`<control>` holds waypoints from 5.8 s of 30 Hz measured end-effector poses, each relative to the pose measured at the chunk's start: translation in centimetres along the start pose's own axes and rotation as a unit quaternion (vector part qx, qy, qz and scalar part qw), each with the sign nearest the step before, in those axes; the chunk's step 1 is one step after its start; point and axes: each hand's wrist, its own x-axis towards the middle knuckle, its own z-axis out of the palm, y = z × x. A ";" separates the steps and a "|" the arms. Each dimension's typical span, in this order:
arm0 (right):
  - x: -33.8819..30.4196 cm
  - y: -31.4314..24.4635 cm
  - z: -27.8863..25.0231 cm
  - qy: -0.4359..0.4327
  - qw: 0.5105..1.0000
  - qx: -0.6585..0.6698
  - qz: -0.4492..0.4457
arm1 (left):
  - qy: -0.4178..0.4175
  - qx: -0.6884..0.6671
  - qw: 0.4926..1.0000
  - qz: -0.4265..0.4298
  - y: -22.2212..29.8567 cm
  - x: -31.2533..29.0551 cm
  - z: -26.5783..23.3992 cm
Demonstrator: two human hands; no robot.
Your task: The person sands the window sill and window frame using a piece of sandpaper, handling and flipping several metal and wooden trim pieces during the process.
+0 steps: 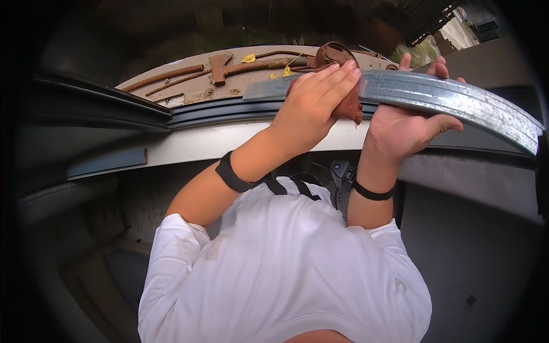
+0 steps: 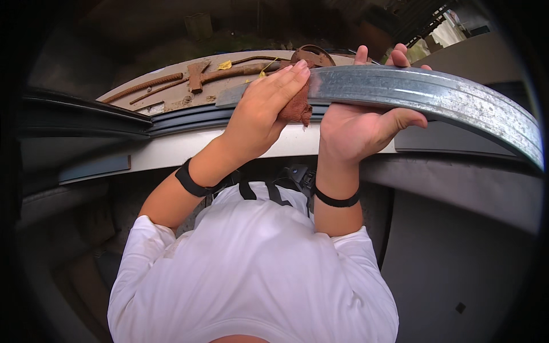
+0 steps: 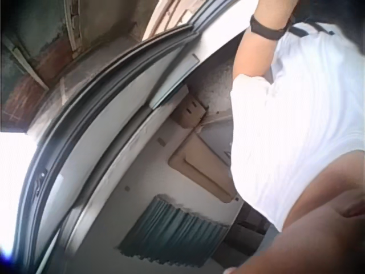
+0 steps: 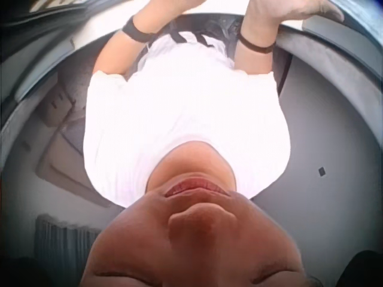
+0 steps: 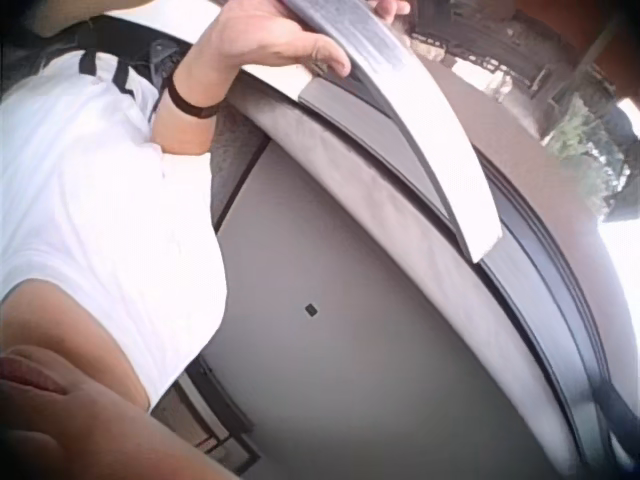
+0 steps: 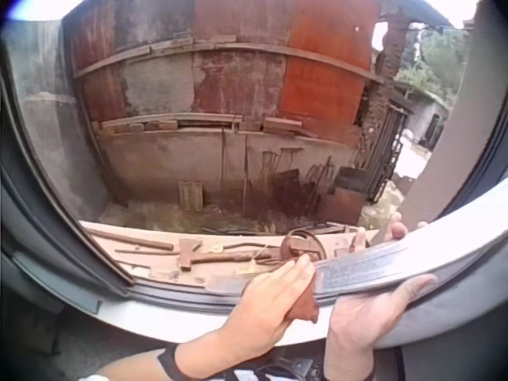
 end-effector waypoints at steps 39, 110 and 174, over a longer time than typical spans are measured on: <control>-3.9 -23.0 -28.9 0.059 0.984 0.134 -0.105 | -0.150 -0.061 0.983 -0.084 8.2 -12.5 9.8; -13.7 -13.9 -17.7 0.039 0.976 -0.186 0.111 | -0.162 -0.328 0.871 -0.327 -2.1 -19.3 -9.0; -24.3 33.5 6.6 -0.082 0.590 0.009 0.803 | 0.429 -0.037 0.649 -0.627 12.5 -39.9 -9.5</control>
